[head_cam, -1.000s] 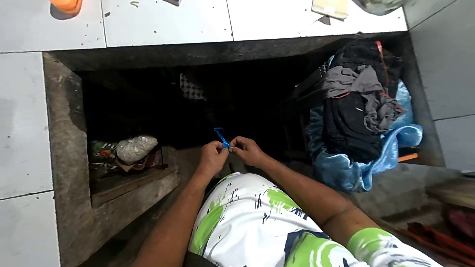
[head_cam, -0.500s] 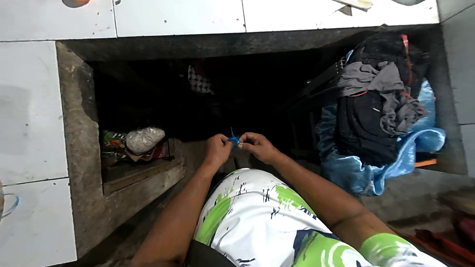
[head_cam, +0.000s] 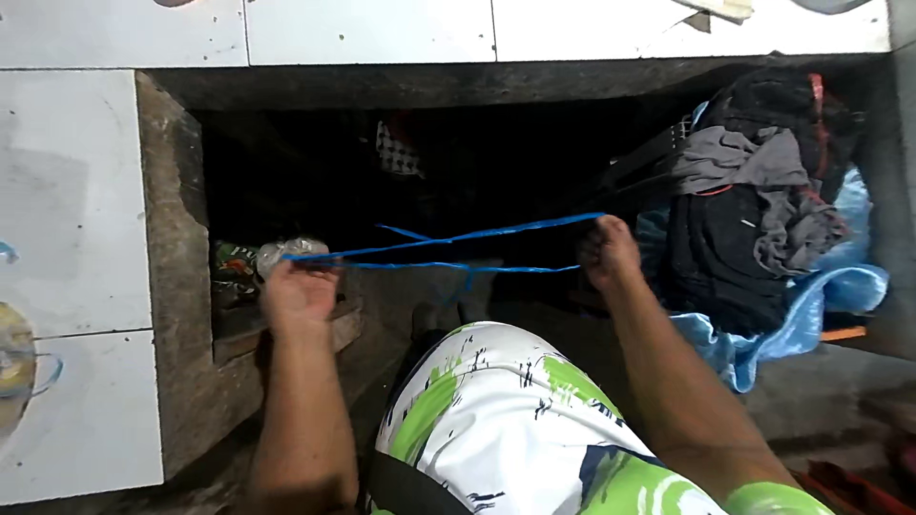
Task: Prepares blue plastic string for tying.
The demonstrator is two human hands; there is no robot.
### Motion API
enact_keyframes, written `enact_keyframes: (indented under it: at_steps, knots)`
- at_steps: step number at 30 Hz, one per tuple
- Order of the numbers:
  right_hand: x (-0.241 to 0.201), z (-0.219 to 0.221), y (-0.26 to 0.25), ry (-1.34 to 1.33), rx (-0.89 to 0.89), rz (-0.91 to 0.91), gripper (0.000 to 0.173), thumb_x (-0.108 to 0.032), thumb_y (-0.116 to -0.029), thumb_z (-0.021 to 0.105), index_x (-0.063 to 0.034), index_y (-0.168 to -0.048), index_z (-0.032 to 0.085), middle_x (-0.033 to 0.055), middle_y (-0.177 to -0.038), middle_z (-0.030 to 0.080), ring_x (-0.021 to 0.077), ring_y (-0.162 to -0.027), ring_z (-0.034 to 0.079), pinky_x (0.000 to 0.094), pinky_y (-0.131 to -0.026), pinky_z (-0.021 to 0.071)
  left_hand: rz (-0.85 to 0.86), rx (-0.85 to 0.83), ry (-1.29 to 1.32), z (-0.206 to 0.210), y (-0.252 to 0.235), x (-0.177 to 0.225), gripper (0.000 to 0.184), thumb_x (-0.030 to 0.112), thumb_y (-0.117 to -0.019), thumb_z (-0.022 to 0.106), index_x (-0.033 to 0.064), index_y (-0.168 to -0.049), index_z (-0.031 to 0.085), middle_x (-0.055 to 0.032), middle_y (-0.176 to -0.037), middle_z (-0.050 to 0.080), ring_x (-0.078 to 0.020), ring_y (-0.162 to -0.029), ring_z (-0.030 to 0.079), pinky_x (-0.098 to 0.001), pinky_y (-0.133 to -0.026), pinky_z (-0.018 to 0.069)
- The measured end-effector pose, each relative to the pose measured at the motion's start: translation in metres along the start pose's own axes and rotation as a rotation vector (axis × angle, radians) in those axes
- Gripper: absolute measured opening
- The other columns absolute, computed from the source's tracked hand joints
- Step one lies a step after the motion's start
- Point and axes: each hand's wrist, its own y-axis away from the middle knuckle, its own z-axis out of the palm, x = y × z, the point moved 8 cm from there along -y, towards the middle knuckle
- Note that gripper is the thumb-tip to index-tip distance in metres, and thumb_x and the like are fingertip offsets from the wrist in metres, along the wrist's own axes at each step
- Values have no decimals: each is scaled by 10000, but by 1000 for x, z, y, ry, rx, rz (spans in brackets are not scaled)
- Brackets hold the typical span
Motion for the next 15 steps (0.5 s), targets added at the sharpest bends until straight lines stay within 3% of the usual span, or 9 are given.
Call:
enact_keyframes:
  at_steps: [2, 4, 7, 9, 12, 15]
  knots:
    - [-30, -26, -6, 219, 42, -185, 155, -281, -1053, 546, -195, -1181, 552, -70, -756, 472, 51, -529, 409, 238, -473, 395, 115, 89, -4, -16, 0, 41, 188, 249, -1070, 378, 143, -989, 511, -40, -799, 594, -199, -741, 642, -441, -749, 587]
    - [-58, -53, -10, 397, 121, -320, 257, -288, -1056, 546, -132, -1261, 537, -29, -854, 528, 72, -606, 482, 280, -551, 468, 246, 170, -45, -38, 2, 81, 115, 231, -1060, 416, 167, -1002, 492, -25, -778, 570, -186, -688, 612, -414, -678, 578]
    - [-103, -96, -12, 569, 292, -460, 386, -280, -1040, 571, -21, -1324, 538, 89, -1112, 629, 143, -910, 624, 359, -822, 557, 427, 328, -60, -78, 17, 137, 130, 278, -1075, 412, 194, -1001, 480, 12, -740, 525, -138, -614, 560, -332, -573, 535]
    - [-130, -107, -4, 748, 324, -543, 391, -278, -1049, 554, 10, -1313, 542, 131, -1151, 627, 166, -999, 628, 360, -917, 535, 483, 402, -25, -105, 26, 163, 175, 305, -1089, 403, 190, -980, 476, 19, -716, 489, -122, -587, 529, -307, -556, 513]
    - [-152, -96, 4, 1019, 286, -622, 389, -319, -1057, 520, 5, -1262, 585, 215, -1130, 649, 288, -1011, 650, 486, -931, 524, 514, 451, 10, -128, 35, 185, 205, 323, -1093, 425, 198, -938, 474, 25, -680, 459, -106, -552, 488, -271, -535, 482]
    - [-161, -99, -6, 989, 241, -637, 498, -441, -1015, 602, -4, -1253, 604, 187, -1124, 667, 255, -1013, 665, 465, -950, 539, 574, 496, 14, -150, 47, 203, 268, 315, -1089, 407, 203, -852, 463, 41, -598, 413, -88, -466, 421, -231, -448, 411]
